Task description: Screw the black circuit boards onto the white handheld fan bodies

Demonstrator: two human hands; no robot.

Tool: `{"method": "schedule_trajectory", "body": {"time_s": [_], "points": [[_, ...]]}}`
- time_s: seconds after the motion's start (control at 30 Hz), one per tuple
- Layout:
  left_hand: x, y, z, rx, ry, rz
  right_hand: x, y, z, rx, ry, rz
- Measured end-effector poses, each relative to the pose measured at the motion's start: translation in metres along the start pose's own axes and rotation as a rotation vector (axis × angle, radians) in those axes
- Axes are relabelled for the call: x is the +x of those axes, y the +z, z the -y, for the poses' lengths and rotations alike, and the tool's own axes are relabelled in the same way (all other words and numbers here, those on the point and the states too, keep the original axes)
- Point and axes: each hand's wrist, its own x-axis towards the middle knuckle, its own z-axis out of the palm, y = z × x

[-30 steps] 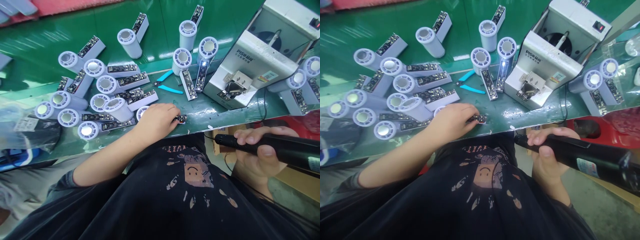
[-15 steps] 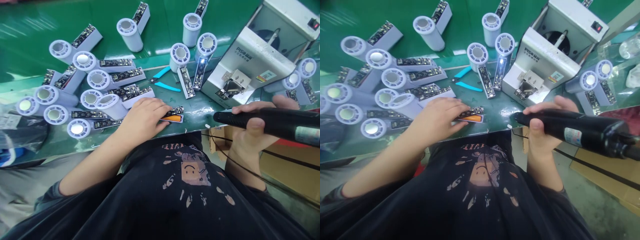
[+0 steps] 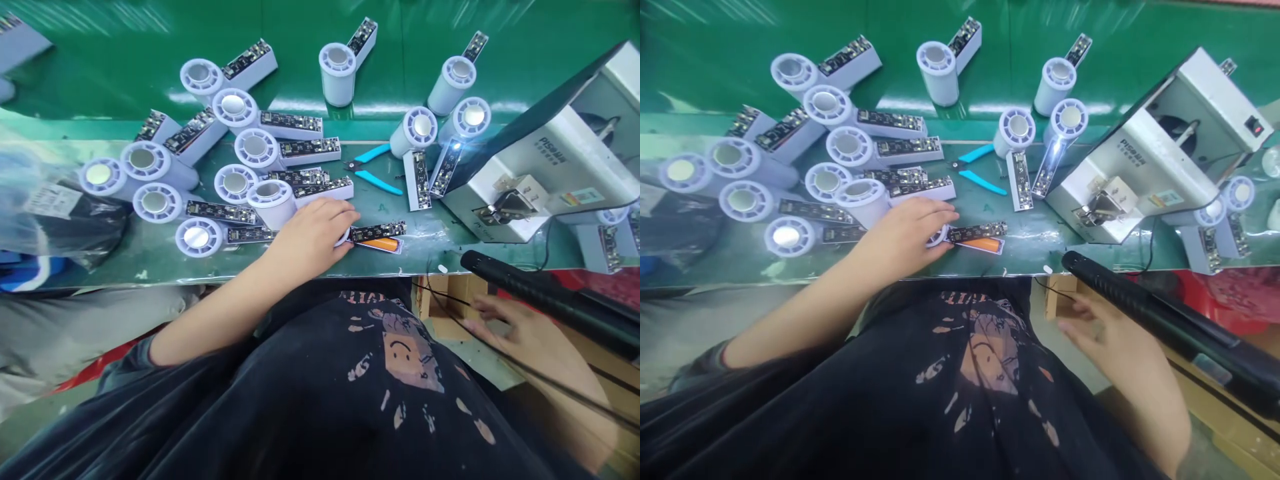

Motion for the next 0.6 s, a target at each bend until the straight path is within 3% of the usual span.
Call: {"method": "schedule_trajectory", "body": {"time_s": [0.07,0.1,0.13,0.2,0.23,0.27,0.37,0.6], "points": [[0.0,0.002,0.001,-0.023,-0.009,-0.017,0.006,0.001,0.029,0.017,-0.137,0.18],[-0.001,0.002,0.001,-0.03,-0.013,-0.022,0.015,0.008,0.042,0.08,-0.281,0.217],[-0.001,0.002,0.001,-0.035,-0.018,-0.025,0.028,0.018,0.054,0.125,-0.44,0.194],[-0.001,0.002,0.0,-0.041,-0.028,-0.022,0.059,0.044,0.069,0.052,-0.611,-0.034],[-0.002,0.002,-0.001,-0.041,-0.036,-0.016,0.076,0.057,0.072,-0.035,-0.628,-0.137],[-0.002,0.001,-0.001,-0.039,-0.046,-0.009,0.091,0.069,0.074,-0.141,-0.578,-0.163],[-0.003,0.001,-0.003,-0.03,-0.081,0.0,0.12,0.09,0.072,-0.284,-0.492,-0.06],[-0.004,0.006,-0.003,-0.046,-0.085,-0.049,0.118,0.085,0.083,-0.313,-0.422,0.02]]}}
